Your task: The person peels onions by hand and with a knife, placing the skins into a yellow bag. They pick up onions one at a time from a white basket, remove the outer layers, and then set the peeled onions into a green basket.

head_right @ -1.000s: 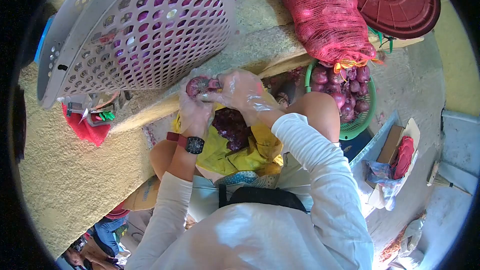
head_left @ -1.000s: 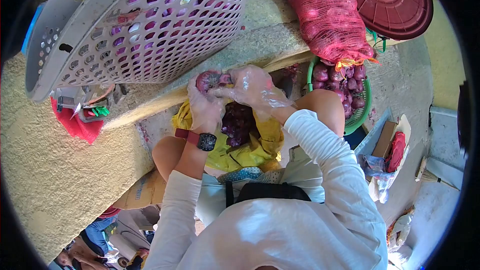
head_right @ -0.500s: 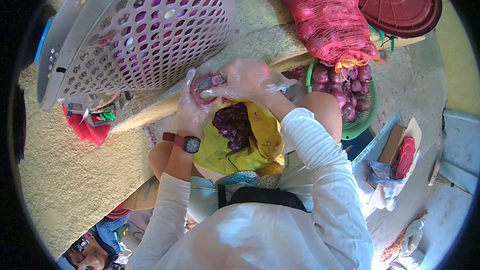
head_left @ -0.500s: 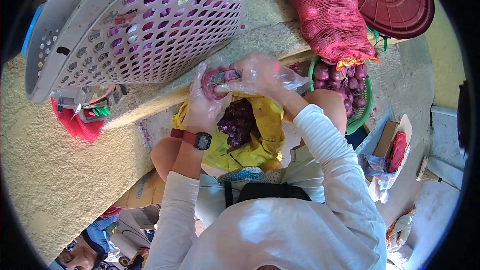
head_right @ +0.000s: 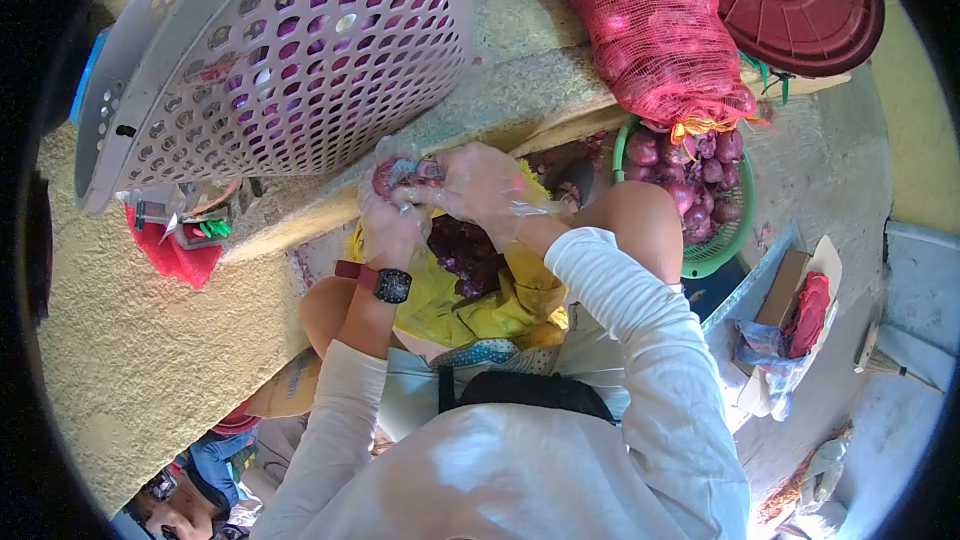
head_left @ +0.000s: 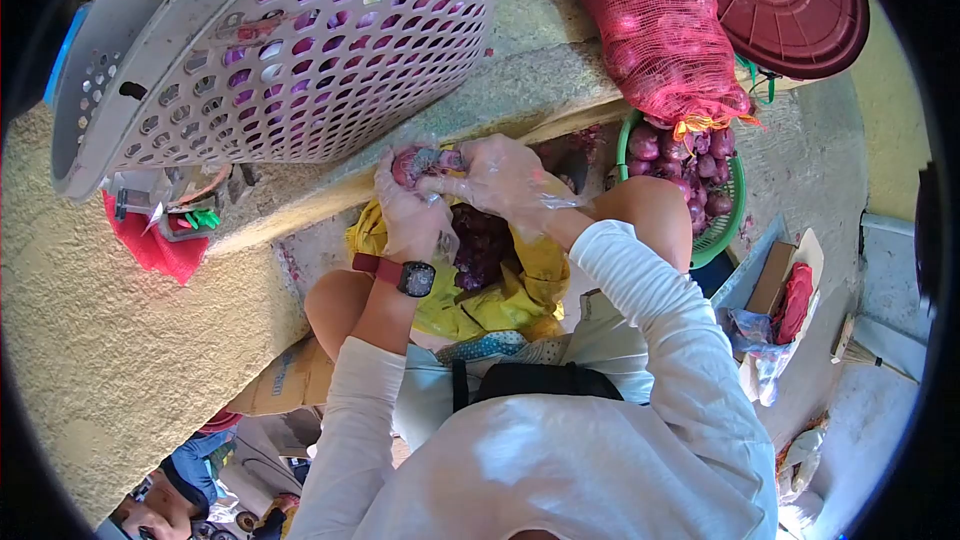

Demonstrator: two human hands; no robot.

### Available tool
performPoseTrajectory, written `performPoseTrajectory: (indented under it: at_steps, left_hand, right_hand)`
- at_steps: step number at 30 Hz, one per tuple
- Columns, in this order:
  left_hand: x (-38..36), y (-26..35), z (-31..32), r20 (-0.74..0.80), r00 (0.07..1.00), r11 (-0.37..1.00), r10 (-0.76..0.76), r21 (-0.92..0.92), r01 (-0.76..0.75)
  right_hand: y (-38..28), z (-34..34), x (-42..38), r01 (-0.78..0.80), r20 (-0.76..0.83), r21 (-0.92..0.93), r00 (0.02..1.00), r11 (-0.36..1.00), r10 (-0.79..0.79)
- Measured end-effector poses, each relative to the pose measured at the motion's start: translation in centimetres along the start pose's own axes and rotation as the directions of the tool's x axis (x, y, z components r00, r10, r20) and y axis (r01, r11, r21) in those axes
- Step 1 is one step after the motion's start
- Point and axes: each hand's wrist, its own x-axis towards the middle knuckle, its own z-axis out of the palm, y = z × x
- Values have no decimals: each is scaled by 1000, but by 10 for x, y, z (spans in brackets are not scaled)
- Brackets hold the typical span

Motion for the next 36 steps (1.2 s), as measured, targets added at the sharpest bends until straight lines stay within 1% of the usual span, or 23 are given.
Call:
performPoseTrajectory:
  at_steps: [2,3,5,6,8,9,11,12,14,15,17,21,23,24,26,27,29,30,31,32,33,35,36]
  left_hand:
    - [3,-5,-8,42,992,981,122,149,-127]
    - [2,-2,-2,42,992,980,123,150,-128]
    - [-2,10,23,-45,995,992,-83,-102,78]
    - [-7,14,29,-43,996,992,-82,-102,77]
    - [-17,21,39,-26,978,978,-207,-1,207]
    - [-19,26,46,-26,977,978,-210,1,210]
    - [-22,34,55,11,937,937,-349,-15,350]
    - [-14,28,43,8,937,937,-350,-13,350]
    - [4,8,10,74,990,990,-124,84,118]
    - [3,7,11,71,990,990,-125,82,119]
    - [2,4,12,-86,990,992,-110,58,115]
    - [7,-4,2,-86,995,997,-47,-72,40]
    - [7,-11,-7,-7,973,940,232,259,-223]
    - [8,-9,-7,-6,973,941,230,258,-220]
    - [10,2,-9,169,984,985,-51,-154,77]
    - [9,5,-2,170,984,985,-50,-152,76]
    - [2,15,22,68,988,989,-138,-49,141]
    - [-1,22,30,68,988,989,-136,-50,140]
    - [-4,28,38,114,972,976,-207,-43,213]
    - [-6,32,40,158,948,958,-277,-31,285]
    - [-3,31,36,156,948,958,-277,-29,285]
    - [5,23,22,150,973,981,-177,107,162]
    - [5,18,17,148,973,981,-180,107,165]
  right_hand:
    - [1,4,1,-53,15,32,998,998,53]
    - [1,1,2,-52,15,32,999,998,52]
    - [2,-15,4,-24,70,62,997,998,20]
    - [2,-23,5,-23,68,61,998,998,19]
    - [3,-36,7,110,-49,-170,992,979,-120]
    - [6,-36,8,106,-50,-169,992,980,-116]
    - [12,-33,7,203,-129,-290,960,935,-248]
    - [12,-29,7,202,-128,-287,961,936,-247]
    - [11,-20,5,154,-88,-264,979,952,-182]
    - [12,-16,4,154,-85,-263,980,952,-181]
    - [13,-8,3,131,-105,-157,983,979,-149]
    - [9,13,3,7,-71,-71,997,997,-12]
    - [1,12,0,-74,-17,129,997,989,76]
    - [3,12,0,-76,-17,127,997,989,79]
    - [9,13,6,-75,56,212,996,974,65]
    - [9,5,8,-74,55,214,996,974,64]
    - [6,-22,12,-110,194,137,978,984,83]
    - [6,-27,14,-95,153,27,984,995,90]
    - [7,-29,13,-94,155,27,984,995,89]
    - [8,-30,11,3,41,-66,999,998,0]
    - [8,-30,10,88,-66,-168,993,982,-100]
    - [9,-25,9,132,-76,-229,985,964,-153]
    - [11,-22,8,175,-78,-291,975,941,-206]
